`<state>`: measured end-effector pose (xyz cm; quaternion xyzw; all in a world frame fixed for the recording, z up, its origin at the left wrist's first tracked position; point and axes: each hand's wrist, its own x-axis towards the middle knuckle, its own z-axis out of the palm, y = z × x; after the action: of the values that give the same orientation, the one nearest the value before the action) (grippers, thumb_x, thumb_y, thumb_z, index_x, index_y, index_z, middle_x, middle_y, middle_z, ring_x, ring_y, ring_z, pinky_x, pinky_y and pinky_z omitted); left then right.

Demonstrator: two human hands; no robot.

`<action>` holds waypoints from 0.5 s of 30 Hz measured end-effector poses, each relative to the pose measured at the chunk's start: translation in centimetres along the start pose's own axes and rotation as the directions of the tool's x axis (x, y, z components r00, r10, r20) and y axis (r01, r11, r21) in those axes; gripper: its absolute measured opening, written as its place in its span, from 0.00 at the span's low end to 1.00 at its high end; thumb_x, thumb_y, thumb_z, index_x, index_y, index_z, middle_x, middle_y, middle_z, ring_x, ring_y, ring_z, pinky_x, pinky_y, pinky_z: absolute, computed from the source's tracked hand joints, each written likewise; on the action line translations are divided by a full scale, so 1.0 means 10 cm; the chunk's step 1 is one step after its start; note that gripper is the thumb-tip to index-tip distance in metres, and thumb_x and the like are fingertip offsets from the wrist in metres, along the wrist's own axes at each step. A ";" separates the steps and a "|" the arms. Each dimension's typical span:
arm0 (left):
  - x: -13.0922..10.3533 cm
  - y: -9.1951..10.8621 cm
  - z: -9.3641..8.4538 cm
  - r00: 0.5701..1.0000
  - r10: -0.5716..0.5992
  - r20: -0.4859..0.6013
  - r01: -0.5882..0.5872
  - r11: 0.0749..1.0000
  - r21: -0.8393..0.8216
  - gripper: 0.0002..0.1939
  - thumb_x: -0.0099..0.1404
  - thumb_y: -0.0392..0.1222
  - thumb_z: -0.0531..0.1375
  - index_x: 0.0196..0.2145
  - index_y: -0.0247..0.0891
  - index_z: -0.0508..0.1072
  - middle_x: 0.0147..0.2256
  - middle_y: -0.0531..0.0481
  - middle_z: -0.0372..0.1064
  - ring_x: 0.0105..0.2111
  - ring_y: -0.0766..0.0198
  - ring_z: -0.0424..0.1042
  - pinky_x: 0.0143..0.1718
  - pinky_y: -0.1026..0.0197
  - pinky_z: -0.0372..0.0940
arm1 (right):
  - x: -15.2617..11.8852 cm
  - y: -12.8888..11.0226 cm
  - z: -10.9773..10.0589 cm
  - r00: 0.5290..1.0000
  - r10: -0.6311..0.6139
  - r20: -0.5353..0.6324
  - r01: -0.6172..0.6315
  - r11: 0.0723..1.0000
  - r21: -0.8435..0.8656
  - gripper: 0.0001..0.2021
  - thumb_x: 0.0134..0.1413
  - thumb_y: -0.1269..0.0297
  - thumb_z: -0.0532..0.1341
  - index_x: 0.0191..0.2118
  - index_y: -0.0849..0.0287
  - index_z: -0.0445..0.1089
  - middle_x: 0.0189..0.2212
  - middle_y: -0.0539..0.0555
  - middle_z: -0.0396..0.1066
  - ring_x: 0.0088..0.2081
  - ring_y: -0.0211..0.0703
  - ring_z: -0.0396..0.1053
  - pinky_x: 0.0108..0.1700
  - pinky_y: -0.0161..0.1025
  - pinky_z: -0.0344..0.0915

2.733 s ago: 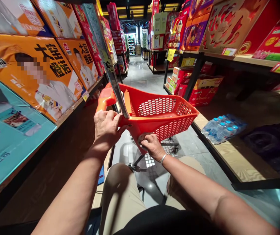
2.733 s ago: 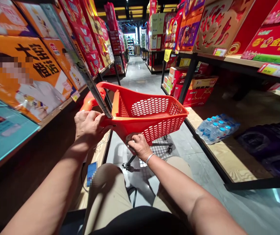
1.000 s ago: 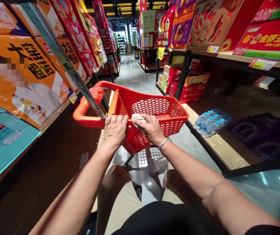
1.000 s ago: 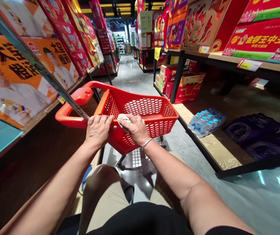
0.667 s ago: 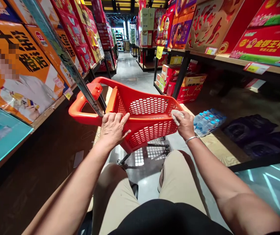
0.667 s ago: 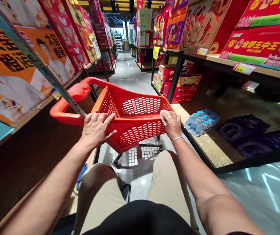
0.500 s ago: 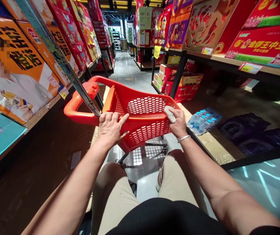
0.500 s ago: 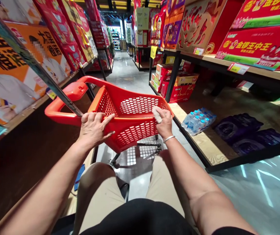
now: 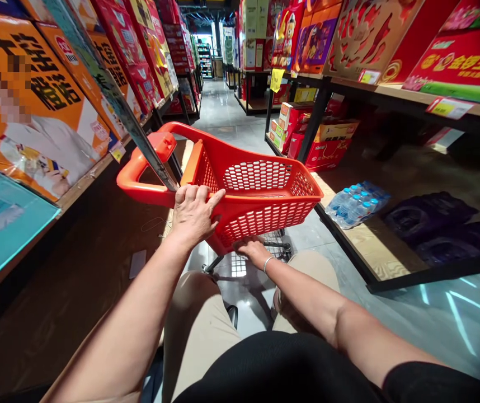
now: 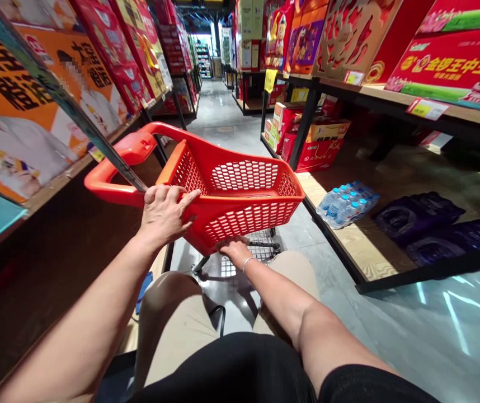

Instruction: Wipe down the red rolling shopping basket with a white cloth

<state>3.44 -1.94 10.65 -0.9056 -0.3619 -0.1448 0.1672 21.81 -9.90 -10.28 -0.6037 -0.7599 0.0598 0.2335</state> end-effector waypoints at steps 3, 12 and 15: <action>0.00 0.00 -0.01 1.000 -0.010 0.008 0.010 1.000 -0.011 0.30 0.66 0.47 0.62 0.65 0.45 0.69 0.54 0.38 0.66 0.57 0.41 0.60 0.63 0.40 0.50 | 0.06 0.08 -0.41 0.993 0.027 -0.116 -0.032 0.999 -0.040 0.14 0.66 0.69 0.59 0.51 0.48 0.78 0.46 0.56 0.70 0.45 0.46 0.62 0.51 0.44 0.64; 0.00 0.02 0.03 0.999 -0.035 -0.038 0.033 0.999 -0.039 0.27 0.67 0.46 0.60 0.63 0.46 0.71 0.54 0.39 0.67 0.57 0.40 0.60 0.64 0.38 0.49 | 0.05 0.34 -0.70 0.920 0.089 -0.381 -0.141 0.984 -0.111 0.14 0.64 0.68 0.61 0.49 0.46 0.79 0.50 0.56 0.67 0.52 0.51 0.60 0.56 0.49 0.62; 0.00 0.00 0.05 0.998 -0.031 -0.049 0.029 0.998 -0.057 0.26 0.66 0.46 0.60 0.62 0.46 0.72 0.54 0.39 0.67 0.57 0.41 0.60 0.64 0.38 0.49 | -0.09 0.25 -0.35 0.970 0.210 -0.122 -0.226 0.964 -0.138 0.18 0.60 0.77 0.59 0.47 0.49 0.80 0.42 0.57 0.69 0.42 0.47 0.61 0.46 0.43 0.64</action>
<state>3.53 -1.74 10.17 -0.9005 -0.3670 -0.1798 0.1486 25.64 -10.77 -8.34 -0.7019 -0.6776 -0.0047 0.2195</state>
